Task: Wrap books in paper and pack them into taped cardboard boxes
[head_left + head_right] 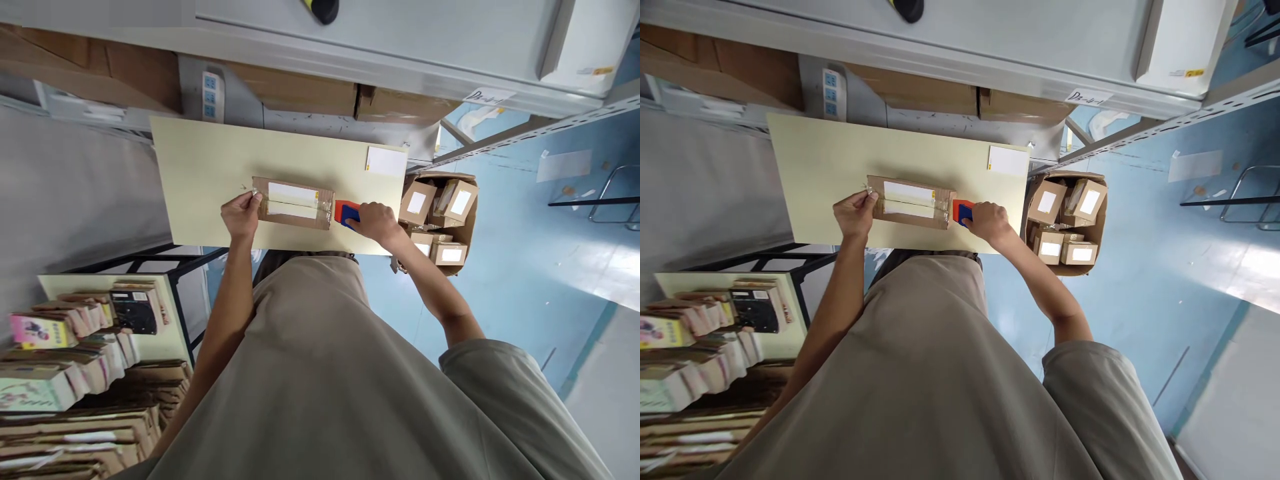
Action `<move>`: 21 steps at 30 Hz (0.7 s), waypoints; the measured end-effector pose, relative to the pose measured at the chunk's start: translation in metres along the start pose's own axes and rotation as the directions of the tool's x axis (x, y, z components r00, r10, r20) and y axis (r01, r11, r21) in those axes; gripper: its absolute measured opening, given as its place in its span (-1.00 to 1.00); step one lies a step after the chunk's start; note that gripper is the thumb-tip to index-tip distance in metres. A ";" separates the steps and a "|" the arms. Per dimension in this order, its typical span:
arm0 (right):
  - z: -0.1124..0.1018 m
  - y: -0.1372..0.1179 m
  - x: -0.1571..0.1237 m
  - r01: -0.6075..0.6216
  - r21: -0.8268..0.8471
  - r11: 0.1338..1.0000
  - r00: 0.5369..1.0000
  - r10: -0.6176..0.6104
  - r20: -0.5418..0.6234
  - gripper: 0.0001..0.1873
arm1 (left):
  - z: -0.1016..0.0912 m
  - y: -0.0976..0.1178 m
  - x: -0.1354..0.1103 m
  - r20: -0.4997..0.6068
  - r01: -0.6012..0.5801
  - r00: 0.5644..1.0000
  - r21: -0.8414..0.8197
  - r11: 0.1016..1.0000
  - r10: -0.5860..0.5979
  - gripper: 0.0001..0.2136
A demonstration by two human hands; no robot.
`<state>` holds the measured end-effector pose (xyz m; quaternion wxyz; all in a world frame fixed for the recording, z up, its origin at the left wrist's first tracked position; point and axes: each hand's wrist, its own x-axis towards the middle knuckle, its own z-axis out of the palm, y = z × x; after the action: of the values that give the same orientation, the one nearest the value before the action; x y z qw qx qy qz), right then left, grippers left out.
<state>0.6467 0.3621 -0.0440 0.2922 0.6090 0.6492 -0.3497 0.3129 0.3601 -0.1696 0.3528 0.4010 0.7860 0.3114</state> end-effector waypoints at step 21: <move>-0.051 -0.013 -0.077 -0.140 0.210 0.968 0.880 0.219 -0.421 -0.34 | 0.030 0.146 -0.051 0.087 -0.704 0.706 -0.019 0.710 0.703 -0.62</move>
<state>0.6424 0.3583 0.0488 0.1147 0.7531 0.6060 -0.2290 0.4185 0.3936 -0.0581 0.2386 0.6860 0.5602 0.3983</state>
